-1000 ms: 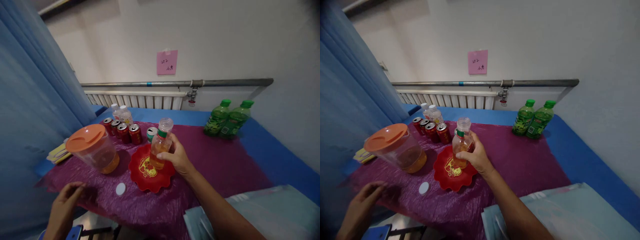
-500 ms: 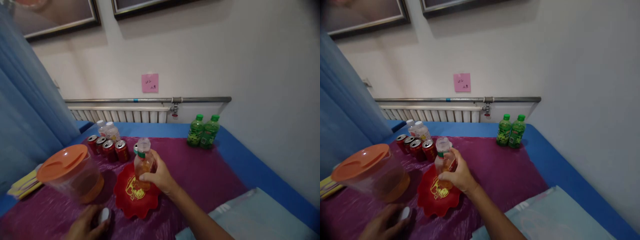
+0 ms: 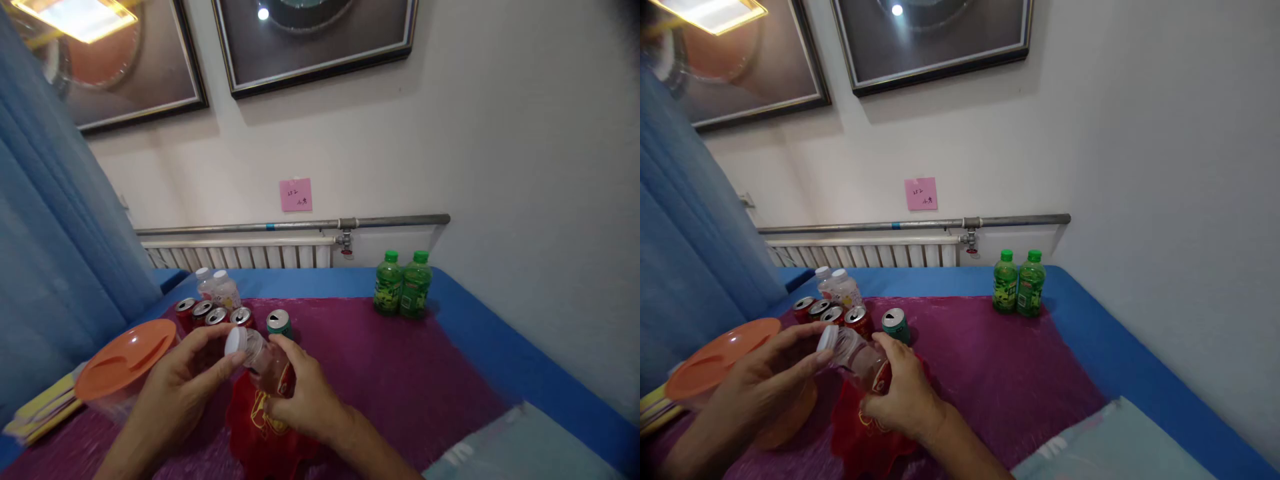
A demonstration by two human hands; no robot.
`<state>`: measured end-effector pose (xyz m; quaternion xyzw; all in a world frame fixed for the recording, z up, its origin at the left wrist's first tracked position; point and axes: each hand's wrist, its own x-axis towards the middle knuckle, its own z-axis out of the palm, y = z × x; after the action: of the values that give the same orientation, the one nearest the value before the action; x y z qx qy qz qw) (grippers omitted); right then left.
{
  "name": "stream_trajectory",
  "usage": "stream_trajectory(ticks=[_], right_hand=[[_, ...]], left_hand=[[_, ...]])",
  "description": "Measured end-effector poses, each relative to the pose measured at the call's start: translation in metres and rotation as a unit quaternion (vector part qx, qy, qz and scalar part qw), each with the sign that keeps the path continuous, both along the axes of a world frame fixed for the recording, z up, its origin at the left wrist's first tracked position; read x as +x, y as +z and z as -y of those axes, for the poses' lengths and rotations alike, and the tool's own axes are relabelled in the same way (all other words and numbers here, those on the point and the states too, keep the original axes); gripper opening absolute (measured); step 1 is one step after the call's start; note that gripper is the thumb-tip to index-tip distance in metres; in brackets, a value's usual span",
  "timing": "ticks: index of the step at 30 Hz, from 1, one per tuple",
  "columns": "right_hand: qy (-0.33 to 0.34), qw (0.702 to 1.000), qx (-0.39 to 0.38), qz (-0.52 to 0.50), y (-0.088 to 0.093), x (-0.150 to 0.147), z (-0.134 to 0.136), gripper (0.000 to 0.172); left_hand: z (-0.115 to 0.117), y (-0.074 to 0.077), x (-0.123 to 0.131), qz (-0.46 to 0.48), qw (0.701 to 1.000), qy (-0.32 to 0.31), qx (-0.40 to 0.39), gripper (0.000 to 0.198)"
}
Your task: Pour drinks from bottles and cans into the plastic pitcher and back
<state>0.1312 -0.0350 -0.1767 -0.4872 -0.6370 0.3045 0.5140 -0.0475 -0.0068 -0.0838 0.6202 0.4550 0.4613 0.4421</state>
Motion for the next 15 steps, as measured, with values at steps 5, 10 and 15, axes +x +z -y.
stream_trajectory(ticks=[5,10,15], right_hand=[[-0.024,0.997,0.02,0.071,0.008,0.0,0.004,0.082],[-0.037,0.994,0.029,0.097,0.017,0.001,0.009,0.08],[-0.036,0.991,0.047,0.123,0.016,0.004,0.01,0.076]], left_hand=[[-0.006,0.003,-0.008,-0.07,0.997,-0.013,-0.007,0.071],[-0.01,0.017,-0.013,-0.198,0.977,0.0,0.085,0.063],[-0.009,0.027,-0.009,-0.221,0.969,-0.024,0.106,0.056]])
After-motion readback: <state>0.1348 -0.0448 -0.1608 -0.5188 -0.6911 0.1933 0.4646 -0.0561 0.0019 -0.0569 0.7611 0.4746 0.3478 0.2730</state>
